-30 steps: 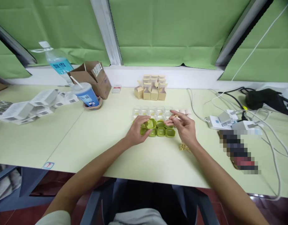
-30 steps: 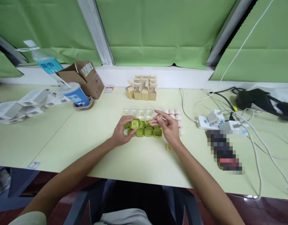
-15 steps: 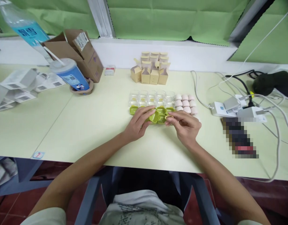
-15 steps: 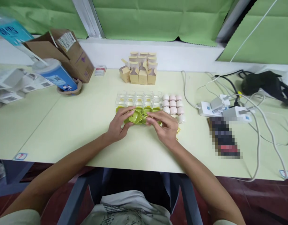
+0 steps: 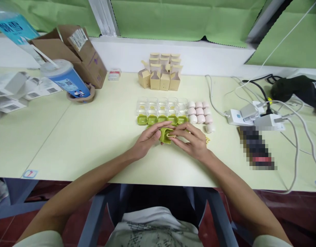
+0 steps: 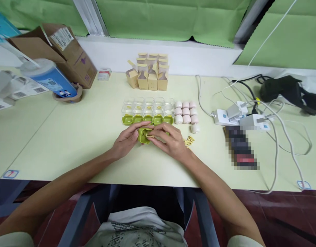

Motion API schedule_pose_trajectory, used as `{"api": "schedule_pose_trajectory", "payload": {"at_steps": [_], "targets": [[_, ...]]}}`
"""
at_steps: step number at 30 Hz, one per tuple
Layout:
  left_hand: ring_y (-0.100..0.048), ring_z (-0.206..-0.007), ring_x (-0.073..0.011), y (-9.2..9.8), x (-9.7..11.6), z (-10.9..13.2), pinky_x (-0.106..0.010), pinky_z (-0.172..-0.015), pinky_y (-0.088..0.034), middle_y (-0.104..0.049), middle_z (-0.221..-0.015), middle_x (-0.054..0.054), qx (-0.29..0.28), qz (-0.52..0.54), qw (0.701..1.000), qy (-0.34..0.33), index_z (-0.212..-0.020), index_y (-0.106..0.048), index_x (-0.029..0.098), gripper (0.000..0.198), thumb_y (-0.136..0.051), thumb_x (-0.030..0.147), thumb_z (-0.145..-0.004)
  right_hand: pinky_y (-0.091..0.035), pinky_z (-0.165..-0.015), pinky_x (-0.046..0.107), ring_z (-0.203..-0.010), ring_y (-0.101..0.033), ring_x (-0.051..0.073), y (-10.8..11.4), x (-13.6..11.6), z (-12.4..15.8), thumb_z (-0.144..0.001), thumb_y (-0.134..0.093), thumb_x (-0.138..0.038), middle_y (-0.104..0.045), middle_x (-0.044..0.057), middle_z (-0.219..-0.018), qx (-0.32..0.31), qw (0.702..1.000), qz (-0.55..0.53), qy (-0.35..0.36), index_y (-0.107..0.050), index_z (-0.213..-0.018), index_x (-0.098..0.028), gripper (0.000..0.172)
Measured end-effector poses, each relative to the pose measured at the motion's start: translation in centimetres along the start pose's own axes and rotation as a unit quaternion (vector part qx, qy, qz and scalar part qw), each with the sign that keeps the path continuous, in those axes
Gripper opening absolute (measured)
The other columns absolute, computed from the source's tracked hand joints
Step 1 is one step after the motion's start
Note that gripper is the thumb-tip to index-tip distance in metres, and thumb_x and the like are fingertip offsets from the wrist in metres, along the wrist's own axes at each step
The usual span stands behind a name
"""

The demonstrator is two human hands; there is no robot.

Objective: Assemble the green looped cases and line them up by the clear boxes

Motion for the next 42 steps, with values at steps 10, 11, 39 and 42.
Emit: {"api": "schedule_pose_trajectory", "payload": {"at_steps": [10, 11, 39, 42], "targets": [[-0.074, -0.136, -0.0218, 0.2, 0.2, -0.1, -0.035, -0.115, -0.063, -0.076, -0.146, -0.009, 0.006, -0.059, 0.998, -0.030, -0.151, -0.072, 0.035, 0.041, -0.064, 0.049, -0.113, -0.058, -0.070, 0.034, -0.103, -0.063, 0.023, -0.4, -0.3, 0.4, -0.099, -0.082, -0.018, -0.057, 0.008, -0.113, -0.008, 0.998, 0.067, -0.003, -0.075, -0.116, -0.026, 0.020], [-0.074, -0.137, -0.0217, 0.2, 0.3, -0.2, -0.034, -0.116, -0.062, -0.075, -0.146, -0.009, 0.013, -0.070, 0.997, -0.042, -0.148, -0.074, 0.034, 0.039, -0.065, 0.049, -0.112, -0.057, -0.069, 0.034, -0.104, -0.063, 0.023, -0.4, -0.3, 0.4, -0.099, -0.082, -0.016, -0.057, 0.008, -0.113, -0.008, 0.998, 0.067, -0.003, -0.075, -0.116, -0.026, 0.021], [-0.070, -0.148, -0.0283, 0.7, -0.4, -1.0, -0.042, -0.121, -0.062, -0.075, -0.153, -0.010, 0.000, -0.058, 0.998, -0.025, -0.148, -0.074, 0.030, 0.046, -0.077, 0.049, -0.106, -0.058, -0.072, 0.037, -0.100, -0.063, 0.022, -1.1, 0.9, 1.0, -0.105, -0.077, -0.021, -0.061, 0.009, -0.117, -0.020, 0.999, 0.012, -0.037, -0.080, -0.121, -0.029, 0.018], [-0.074, -0.143, -0.0283, 0.8, -0.7, -1.0, -0.039, -0.117, -0.065, -0.076, -0.152, -0.011, -0.011, -0.047, 0.999, -0.020, -0.147, -0.075, 0.028, 0.048, -0.080, 0.047, -0.104, -0.057, -0.070, 0.035, -0.098, -0.062, 0.021, -1.1, 0.9, 1.0, -0.103, -0.080, -0.021, -0.060, 0.009, -0.115, -0.007, 1.000, -0.010, -0.027, -0.081, -0.117, -0.027, 0.016]]}}
Point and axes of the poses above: each hand's wrist, its own z-axis away from the middle knuckle, its own y-axis out of the back of the hand, x = y × z, the point moved 2 cm from there along -z, towards the middle knuckle
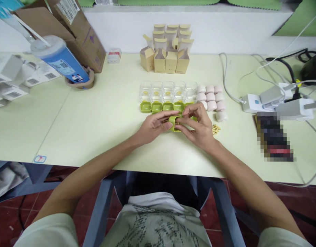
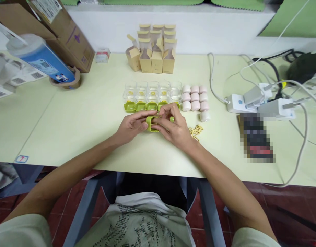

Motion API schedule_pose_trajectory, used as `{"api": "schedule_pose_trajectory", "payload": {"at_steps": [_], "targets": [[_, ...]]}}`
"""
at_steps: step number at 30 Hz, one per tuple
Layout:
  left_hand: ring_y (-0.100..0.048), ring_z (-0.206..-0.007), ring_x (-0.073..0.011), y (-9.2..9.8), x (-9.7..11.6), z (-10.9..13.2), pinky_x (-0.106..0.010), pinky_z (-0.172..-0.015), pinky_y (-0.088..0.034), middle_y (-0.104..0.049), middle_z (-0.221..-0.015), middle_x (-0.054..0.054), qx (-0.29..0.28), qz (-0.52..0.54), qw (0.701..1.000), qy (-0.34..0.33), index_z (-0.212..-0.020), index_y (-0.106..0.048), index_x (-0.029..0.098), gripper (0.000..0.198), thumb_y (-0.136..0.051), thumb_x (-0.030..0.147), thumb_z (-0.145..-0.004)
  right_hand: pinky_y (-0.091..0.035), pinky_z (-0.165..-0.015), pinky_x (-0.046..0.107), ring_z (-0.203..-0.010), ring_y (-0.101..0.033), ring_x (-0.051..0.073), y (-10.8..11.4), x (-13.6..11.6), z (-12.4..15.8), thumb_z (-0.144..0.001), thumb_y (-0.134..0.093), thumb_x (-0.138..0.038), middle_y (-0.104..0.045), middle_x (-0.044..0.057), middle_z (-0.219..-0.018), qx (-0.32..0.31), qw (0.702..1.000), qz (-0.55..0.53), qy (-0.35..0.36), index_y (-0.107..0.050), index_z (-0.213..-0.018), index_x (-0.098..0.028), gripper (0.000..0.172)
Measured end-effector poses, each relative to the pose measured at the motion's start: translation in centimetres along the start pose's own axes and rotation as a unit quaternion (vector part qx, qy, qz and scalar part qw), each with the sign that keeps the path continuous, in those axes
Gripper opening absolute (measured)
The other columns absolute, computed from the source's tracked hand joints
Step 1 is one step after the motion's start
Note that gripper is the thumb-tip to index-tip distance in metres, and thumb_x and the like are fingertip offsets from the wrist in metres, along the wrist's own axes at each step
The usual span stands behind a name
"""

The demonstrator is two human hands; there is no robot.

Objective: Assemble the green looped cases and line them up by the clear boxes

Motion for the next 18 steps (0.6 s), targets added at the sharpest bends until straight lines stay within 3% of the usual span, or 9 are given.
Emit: {"api": "schedule_pose_trajectory", "payload": {"at_steps": [8, 11, 15, 18], "targets": [[-0.076, -0.140, -0.0251, 0.4, 0.4, -0.2, -0.035, -0.116, -0.064, -0.077, -0.151, -0.011, 0.026, 0.015, 0.999, -0.021, -0.142, -0.077, 0.028, 0.043, -0.083, 0.043, -0.102, -0.062, -0.069, 0.036, -0.098, -0.067, 0.021, 0.1, 0.3, 0.0, -0.105, -0.079, -0.029, -0.060, 0.009, -0.122, 0.015, 0.999, -0.034, -0.026, -0.083, -0.122, -0.035, 0.019], [-0.078, -0.137, -0.0253, 0.6, 0.5, -0.2, -0.036, -0.114, -0.066, -0.077, -0.150, -0.011, 0.046, 0.013, 0.999, -0.022, -0.140, -0.078, 0.029, 0.040, -0.082, 0.044, -0.103, -0.067, -0.071, 0.037, -0.095, -0.070, 0.020, 0.2, 0.3, 0.1, -0.105, -0.080, -0.037, -0.061, 0.008, -0.125, 0.046, 0.990, -0.079, -0.106, -0.079, -0.130, -0.037, 0.025], [-0.080, -0.132, -0.0248, 0.7, 0.4, -0.3, -0.037, -0.112, -0.067, -0.082, -0.142, -0.010, 0.065, 0.014, 0.997, -0.035, -0.136, -0.081, 0.028, 0.040, -0.087, 0.042, -0.099, -0.067, -0.060, 0.028, -0.096, -0.072, 0.019, -0.5, 0.1, 0.2, -0.096, -0.090, -0.049, -0.066, 0.006, -0.123, 0.025, 0.925, -0.230, -0.302, -0.073, -0.131, -0.033, 0.042], [-0.083, -0.124, -0.0216, 0.7, 0.6, -0.2, -0.032, -0.106, -0.068, -0.084, -0.137, -0.009, 0.093, 0.001, 0.994, -0.051, -0.134, -0.084, 0.029, 0.037, -0.087, 0.039, -0.099, -0.070, -0.063, 0.029, -0.101, -0.073, 0.020, -1.0, -0.4, -0.1, -0.095, -0.090, -0.050, -0.071, 0.005, -0.124, 0.005, 0.863, -0.340, -0.374, -0.075, -0.125, -0.031, 0.039]]}}
Point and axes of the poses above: each hand's wrist, its own z-axis away from the middle knuckle, its own y-axis out of the back of the hand, x = y × z, the point moved 2 cm from there along -z, towards the middle knuckle
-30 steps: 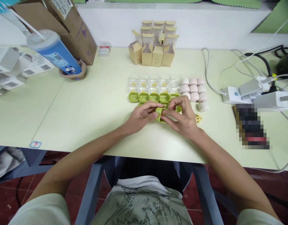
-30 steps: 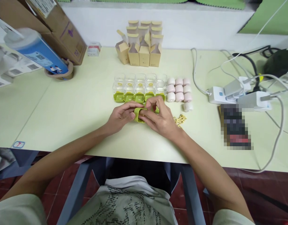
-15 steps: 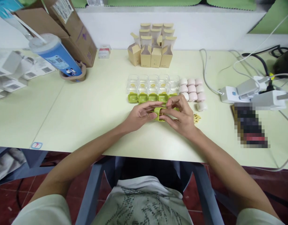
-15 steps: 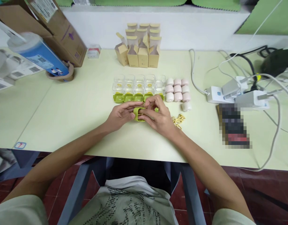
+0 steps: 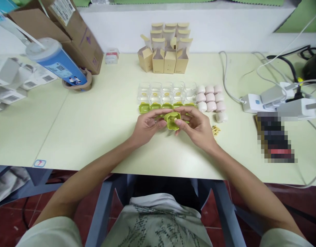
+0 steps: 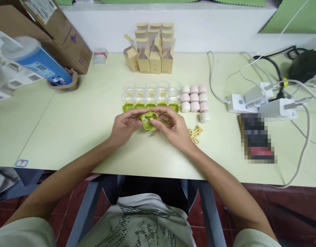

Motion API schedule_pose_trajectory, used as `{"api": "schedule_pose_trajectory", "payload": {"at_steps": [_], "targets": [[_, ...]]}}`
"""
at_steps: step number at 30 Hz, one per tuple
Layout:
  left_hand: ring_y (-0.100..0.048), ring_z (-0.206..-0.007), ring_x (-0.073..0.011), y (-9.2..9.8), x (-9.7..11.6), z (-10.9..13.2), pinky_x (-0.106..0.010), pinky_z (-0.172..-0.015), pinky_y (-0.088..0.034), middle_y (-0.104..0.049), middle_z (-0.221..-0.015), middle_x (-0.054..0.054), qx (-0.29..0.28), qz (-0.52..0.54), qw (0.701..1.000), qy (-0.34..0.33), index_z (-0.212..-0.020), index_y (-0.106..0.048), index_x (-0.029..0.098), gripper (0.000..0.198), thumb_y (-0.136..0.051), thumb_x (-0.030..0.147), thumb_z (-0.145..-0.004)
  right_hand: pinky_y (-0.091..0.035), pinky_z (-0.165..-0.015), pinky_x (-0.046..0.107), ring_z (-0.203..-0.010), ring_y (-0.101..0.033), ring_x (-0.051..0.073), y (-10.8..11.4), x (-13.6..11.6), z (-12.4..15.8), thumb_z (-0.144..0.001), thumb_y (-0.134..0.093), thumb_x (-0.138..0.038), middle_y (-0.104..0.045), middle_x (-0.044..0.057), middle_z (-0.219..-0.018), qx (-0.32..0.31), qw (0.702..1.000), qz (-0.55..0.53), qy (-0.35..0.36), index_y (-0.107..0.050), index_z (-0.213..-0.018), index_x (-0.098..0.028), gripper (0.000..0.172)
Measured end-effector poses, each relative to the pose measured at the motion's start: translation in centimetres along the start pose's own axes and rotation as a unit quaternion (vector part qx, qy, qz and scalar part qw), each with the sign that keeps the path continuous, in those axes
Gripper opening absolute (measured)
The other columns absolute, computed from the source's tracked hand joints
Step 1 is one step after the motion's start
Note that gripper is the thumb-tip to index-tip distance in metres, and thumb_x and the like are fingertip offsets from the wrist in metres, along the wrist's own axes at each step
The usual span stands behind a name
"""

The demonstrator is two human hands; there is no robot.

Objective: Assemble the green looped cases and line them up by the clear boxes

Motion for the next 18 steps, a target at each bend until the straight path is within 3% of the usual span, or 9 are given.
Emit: {"api": "schedule_pose_trajectory", "payload": {"at_steps": [8, 14, 18], "targets": [[-0.085, -0.110, -0.0197, -0.2, 1.1, 0.6, -0.032, -0.094, -0.072, -0.088, -0.124, -0.005, 0.037, -0.020, 0.999, 0.031, -0.127, -0.088, 0.035, 0.034, -0.092, 0.034, -0.094, -0.071, -0.093, 0.035, -0.110, -0.078, 0.020, -0.2, -1.0, 0.1, -0.093, -0.094, -0.037, -0.080, 0.004, -0.123, -0.009, 0.996, -0.073, -0.048, -0.083, -0.122, -0.033, 0.031], [-0.084, -0.099, -0.0208, -0.3, 1.3, 0.5, -0.032, -0.090, -0.070, -0.090, -0.108, -0.007, 0.025, -0.036, 0.999, 0.003, -0.118, -0.091, 0.033, 0.038, -0.102, 0.036, -0.082, -0.068, -0.077, 0.025, -0.099, -0.078, 0.016, -0.8, -0.4, 0.2, -0.085, -0.101, -0.031, -0.077, 0.000, -0.104, -0.005, 0.990, -0.126, -0.056, -0.080, -0.109, -0.030, 0.031], [-0.083, -0.092, -0.0179, -0.1, 1.3, 0.5, -0.029, -0.083, -0.068, -0.089, -0.104, -0.007, 0.031, -0.065, 0.997, 0.016, -0.119, -0.091, 0.031, 0.024, -0.089, 0.037, -0.096, -0.066, -0.075, 0.024, -0.093, -0.075, 0.014, -0.8, -0.2, 0.1, -0.084, -0.102, -0.033, -0.074, -0.001, -0.099, -0.001, 0.989, -0.137, -0.062, -0.076, -0.104, -0.028, 0.033]]}}
Point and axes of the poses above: each hand's wrist, its own z-axis away from the middle knuckle, its own y-axis out of the back of the hand, x = y × z, the point moved 2 cm from there along -z, towards the middle knuckle
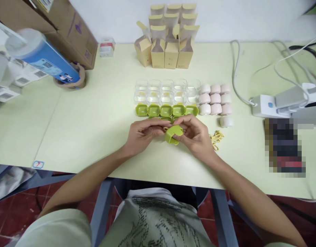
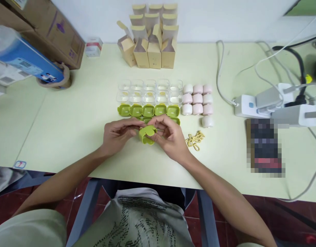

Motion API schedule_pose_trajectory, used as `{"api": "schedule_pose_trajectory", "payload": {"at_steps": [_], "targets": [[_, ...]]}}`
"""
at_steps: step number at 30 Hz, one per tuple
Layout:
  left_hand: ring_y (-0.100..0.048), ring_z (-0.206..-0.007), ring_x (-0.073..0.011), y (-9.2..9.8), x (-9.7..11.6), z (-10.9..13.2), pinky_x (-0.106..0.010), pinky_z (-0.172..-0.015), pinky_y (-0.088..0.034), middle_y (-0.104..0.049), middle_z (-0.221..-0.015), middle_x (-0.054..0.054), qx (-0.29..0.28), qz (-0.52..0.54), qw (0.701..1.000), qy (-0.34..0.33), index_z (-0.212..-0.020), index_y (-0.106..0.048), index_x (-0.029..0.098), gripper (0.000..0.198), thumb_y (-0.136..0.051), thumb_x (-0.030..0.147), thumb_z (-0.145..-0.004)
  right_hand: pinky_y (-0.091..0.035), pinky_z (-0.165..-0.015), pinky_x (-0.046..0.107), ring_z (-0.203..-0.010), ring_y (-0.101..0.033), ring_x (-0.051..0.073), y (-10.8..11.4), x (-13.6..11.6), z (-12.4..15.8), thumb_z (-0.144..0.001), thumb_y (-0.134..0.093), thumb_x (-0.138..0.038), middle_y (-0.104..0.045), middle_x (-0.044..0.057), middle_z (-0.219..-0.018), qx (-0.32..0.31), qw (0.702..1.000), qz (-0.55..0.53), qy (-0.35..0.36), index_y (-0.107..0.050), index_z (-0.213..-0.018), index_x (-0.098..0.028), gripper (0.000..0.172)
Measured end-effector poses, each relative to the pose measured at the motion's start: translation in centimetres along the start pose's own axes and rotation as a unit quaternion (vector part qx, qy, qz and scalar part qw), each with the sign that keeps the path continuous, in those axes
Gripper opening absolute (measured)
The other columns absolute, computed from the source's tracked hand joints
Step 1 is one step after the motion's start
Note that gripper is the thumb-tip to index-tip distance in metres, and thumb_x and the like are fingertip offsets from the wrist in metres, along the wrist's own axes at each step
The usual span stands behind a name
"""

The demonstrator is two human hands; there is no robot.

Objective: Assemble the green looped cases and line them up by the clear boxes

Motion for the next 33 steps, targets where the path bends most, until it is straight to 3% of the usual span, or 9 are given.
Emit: {"api": "schedule_pose_trajectory", "payload": {"at_steps": [7, 13, 17, 20, 23, 28, 33], "targets": [[-0.077, -0.081, -0.0149, -0.3, -0.2, -0.5, -0.028, -0.073, -0.062, -0.086, -0.089, -0.005, 0.003, -0.052, 0.996, -0.071, -0.101, -0.091, 0.027, 0.007, -0.088, 0.032, -0.097, -0.062, -0.071, 0.024, -0.086, -0.071, 0.014, -0.1, -0.2, -0.2, -0.076, -0.106, -0.040, -0.073, -0.001, -0.095, -0.022, 1.000, 0.011, -0.015, -0.072, -0.101, -0.025, 0.044], [-0.076, -0.079, -0.0151, -0.2, 0.2, -1.1, -0.029, -0.073, -0.061, -0.084, -0.086, -0.004, 0.012, -0.052, 0.995, -0.086, -0.096, -0.090, 0.027, 0.013, -0.087, 0.040, -0.098, -0.055, -0.062, 0.023, -0.078, -0.065, 0.013, -0.1, -0.4, -0.4, -0.073, -0.107, -0.048, -0.070, -0.001, -0.094, -0.024, 0.999, 0.028, -0.008, -0.071, -0.100, -0.025, 0.051], [-0.076, -0.081, -0.0172, 0.4, -0.1, -1.2, -0.032, -0.075, -0.061, -0.084, -0.088, -0.006, 0.006, -0.084, 0.993, -0.088, -0.098, -0.090, 0.026, 0.023, -0.087, 0.049, -0.097, -0.063, -0.071, 0.025, -0.086, -0.070, 0.015, -0.1, -0.2, -0.3, -0.076, -0.105, -0.045, -0.072, -0.001, -0.098, -0.023, 0.999, 0.031, 0.011, -0.072, -0.102, -0.027, 0.046], [-0.077, -0.083, -0.0164, 1.0, -0.3, -1.3, -0.031, -0.078, -0.062, -0.085, -0.090, -0.006, 0.011, -0.087, 0.991, -0.100, -0.099, -0.089, 0.025, 0.024, -0.086, 0.049, -0.098, -0.069, -0.083, 0.031, -0.097, -0.075, 0.017, -0.1, 0.1, -0.1, -0.089, -0.096, -0.045, -0.078, 0.002, -0.112, -0.049, 0.998, 0.028, 0.014, -0.078, -0.120, -0.029, 0.039], [-0.077, -0.084, -0.0155, 1.3, -0.3, -1.4, -0.029, -0.077, -0.061, -0.085, -0.092, -0.007, 0.027, -0.081, 0.991, -0.107, -0.100, -0.089, 0.024, 0.023, -0.087, 0.047, -0.097, -0.072, -0.087, 0.038, -0.095, -0.078, 0.018, 0.0, 0.3, 0.0, -0.096, -0.090, -0.043, -0.080, 0.003, -0.122, -0.074, 0.997, 0.023, 0.007, -0.080, -0.133, -0.034, 0.040], [-0.077, -0.086, -0.0141, 1.0, -0.1, -1.2, -0.026, -0.076, -0.061, -0.084, -0.095, -0.006, 0.037, -0.069, 0.991, -0.107, -0.106, -0.088, 0.023, 0.018, -0.084, 0.039, -0.099, -0.073, -0.088, 0.038, -0.102, -0.079, 0.019, 0.5, 0.4, 0.0, -0.099, -0.087, -0.041, -0.081, 0.001, -0.125, -0.052, 0.998, 0.019, 0.012, -0.085, -0.128, -0.038, 0.029], [-0.077, -0.088, -0.0133, 1.1, -0.1, -1.0, -0.025, -0.078, -0.060, -0.085, -0.099, -0.006, 0.044, -0.106, 0.987, -0.111, -0.110, -0.087, 0.024, 0.015, -0.085, 0.034, -0.099, -0.071, -0.096, 0.043, -0.115, -0.078, 0.023, 0.6, 0.4, 0.0, -0.100, -0.084, -0.050, -0.080, 0.005, -0.133, -0.044, 0.999, 0.023, 0.017, -0.084, -0.123, -0.033, 0.029]]}}
Point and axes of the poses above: each hand's wrist, its own z-axis away from the middle knuckle, its own y-axis out of the back of the hand, x = y × z, the point moved 2 cm from there along -z, towards the middle knuckle
